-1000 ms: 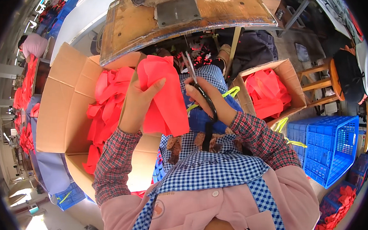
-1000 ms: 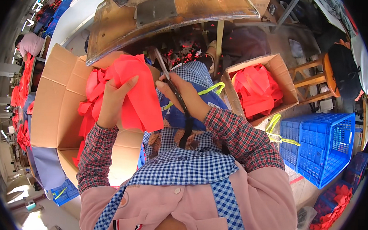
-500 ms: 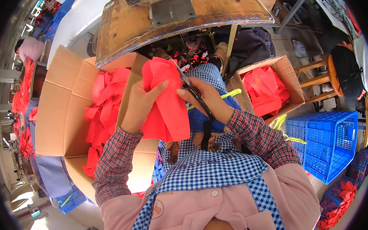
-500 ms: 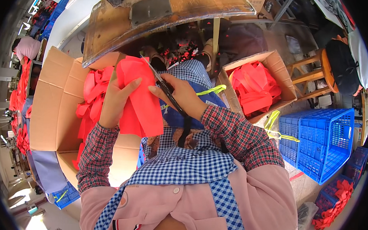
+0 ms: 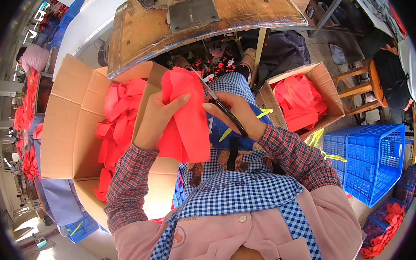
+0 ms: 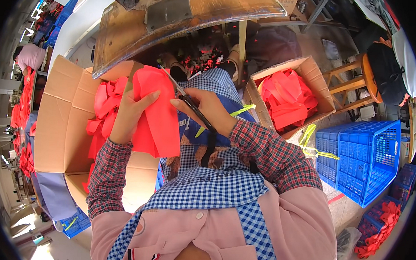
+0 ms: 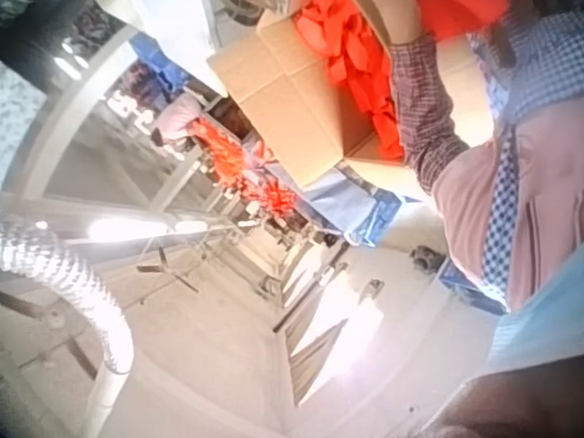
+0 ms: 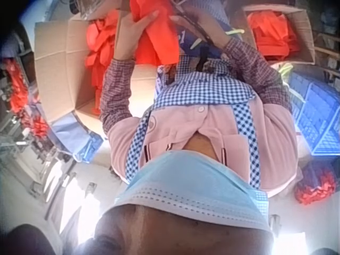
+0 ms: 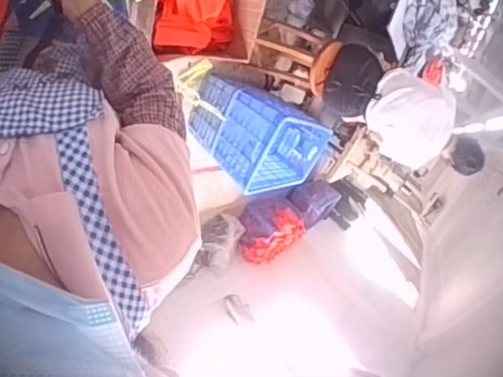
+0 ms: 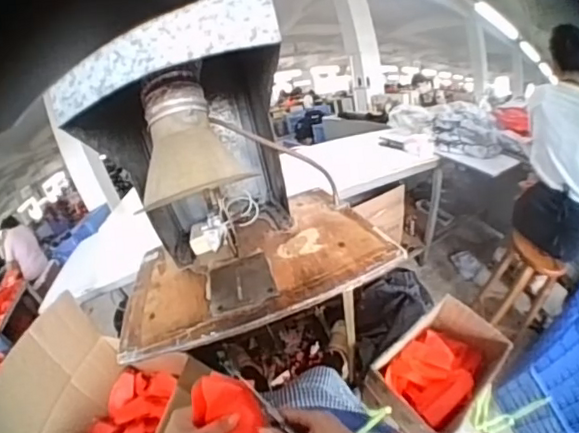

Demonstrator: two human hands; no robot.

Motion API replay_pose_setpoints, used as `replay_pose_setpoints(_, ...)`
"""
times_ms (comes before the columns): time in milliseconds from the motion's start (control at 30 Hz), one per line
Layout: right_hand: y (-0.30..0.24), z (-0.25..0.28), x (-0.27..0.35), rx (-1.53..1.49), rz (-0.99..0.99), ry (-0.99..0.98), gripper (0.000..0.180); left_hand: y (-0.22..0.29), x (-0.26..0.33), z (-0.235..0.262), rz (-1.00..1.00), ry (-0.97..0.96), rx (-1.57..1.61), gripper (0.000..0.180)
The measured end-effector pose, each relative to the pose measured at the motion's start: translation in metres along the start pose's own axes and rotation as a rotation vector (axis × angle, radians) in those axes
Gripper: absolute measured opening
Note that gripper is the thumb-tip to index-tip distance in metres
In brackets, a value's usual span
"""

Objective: Cutting red fabric pieces with scissors.

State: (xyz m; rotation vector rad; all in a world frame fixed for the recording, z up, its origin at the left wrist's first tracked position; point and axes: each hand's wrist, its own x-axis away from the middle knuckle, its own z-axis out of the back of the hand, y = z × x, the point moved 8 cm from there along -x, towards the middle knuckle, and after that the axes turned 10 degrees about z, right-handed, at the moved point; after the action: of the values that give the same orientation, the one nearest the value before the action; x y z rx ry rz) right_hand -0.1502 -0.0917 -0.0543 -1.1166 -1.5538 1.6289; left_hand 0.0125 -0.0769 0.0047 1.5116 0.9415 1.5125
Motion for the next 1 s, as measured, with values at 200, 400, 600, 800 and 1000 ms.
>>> replay_pose_setpoints(200, 0.007, 0.002, 0.003, 0.088, -0.035, -0.046, 0.043, -0.001, 0.0, 0.002, 0.063, -0.014, -0.046, 0.028)
replay_pose_setpoints(400, 0.0, 0.003, 0.003, 0.141, 0.041, -0.045, 0.043, -0.002, 0.001, -0.006, 0.112, -0.074, -0.112, 0.028)
replay_pose_setpoints(600, 0.0, 0.009, 0.007, 0.254, 0.004, -0.078, 0.038, -0.003, -0.002, -0.004, 0.156, -0.115, -0.17, 0.029)
replay_pose_setpoints(800, -0.002, 0.012, 0.009, 0.267, 0.068, -0.061, 0.038, -0.001, -0.011, -0.004, 0.104, -0.134, -0.147, 0.03)
replay_pose_setpoints(1000, 0.015, 0.021, 0.014, 0.121, -0.11, -0.01, 0.043, 0.001, -0.034, 0.019, 0.16, -0.091, -0.112, 0.027)
